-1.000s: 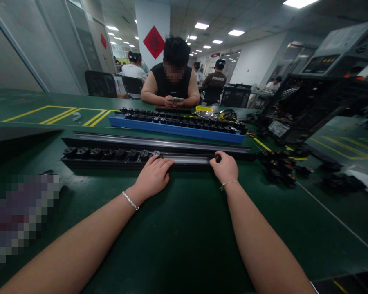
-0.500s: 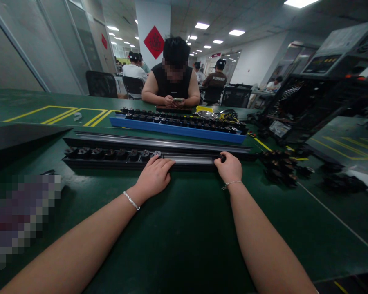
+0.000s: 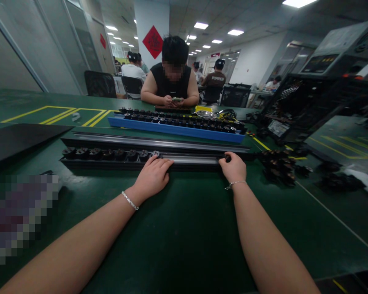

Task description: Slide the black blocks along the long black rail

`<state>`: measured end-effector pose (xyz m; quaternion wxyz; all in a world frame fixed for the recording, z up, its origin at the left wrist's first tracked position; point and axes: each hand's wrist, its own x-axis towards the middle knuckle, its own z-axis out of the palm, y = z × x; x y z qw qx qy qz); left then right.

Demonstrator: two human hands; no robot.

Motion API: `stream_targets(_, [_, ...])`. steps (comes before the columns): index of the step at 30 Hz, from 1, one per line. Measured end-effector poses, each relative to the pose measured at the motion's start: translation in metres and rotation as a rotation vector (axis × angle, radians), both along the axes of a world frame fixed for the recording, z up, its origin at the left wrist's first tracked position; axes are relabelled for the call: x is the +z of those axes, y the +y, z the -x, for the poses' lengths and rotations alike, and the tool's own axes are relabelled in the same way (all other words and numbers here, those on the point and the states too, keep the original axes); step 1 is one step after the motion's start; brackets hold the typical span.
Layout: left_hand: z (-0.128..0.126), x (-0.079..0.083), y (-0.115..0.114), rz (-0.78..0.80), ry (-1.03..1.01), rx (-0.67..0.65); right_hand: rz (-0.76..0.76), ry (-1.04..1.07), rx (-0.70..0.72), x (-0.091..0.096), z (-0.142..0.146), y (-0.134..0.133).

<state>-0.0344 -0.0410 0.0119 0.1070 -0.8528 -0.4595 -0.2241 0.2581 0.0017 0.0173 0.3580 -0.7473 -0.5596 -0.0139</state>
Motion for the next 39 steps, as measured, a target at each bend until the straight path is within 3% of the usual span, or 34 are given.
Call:
stream_targets(7, [0.000, 0.000, 0.000, 0.002, 0.001, 0.000, -0.040, 0.082, 0.053, -0.002, -0.003, 0.002])
stream_targets(12, [0.001, 0.000, 0.000, 0.001, 0.001, 0.001, 0.030, 0.144, -0.007, -0.002, -0.003, 0.003])
stream_targets(20, [0.001, 0.000, 0.000, -0.006, 0.002, 0.002, 0.012, 0.208, -0.088, -0.002, -0.012, 0.005])
stream_targets(39, [0.001, 0.000, 0.000, 0.003, -0.014, -0.013, -0.026, 0.216, -0.113, -0.004, -0.020, 0.008])
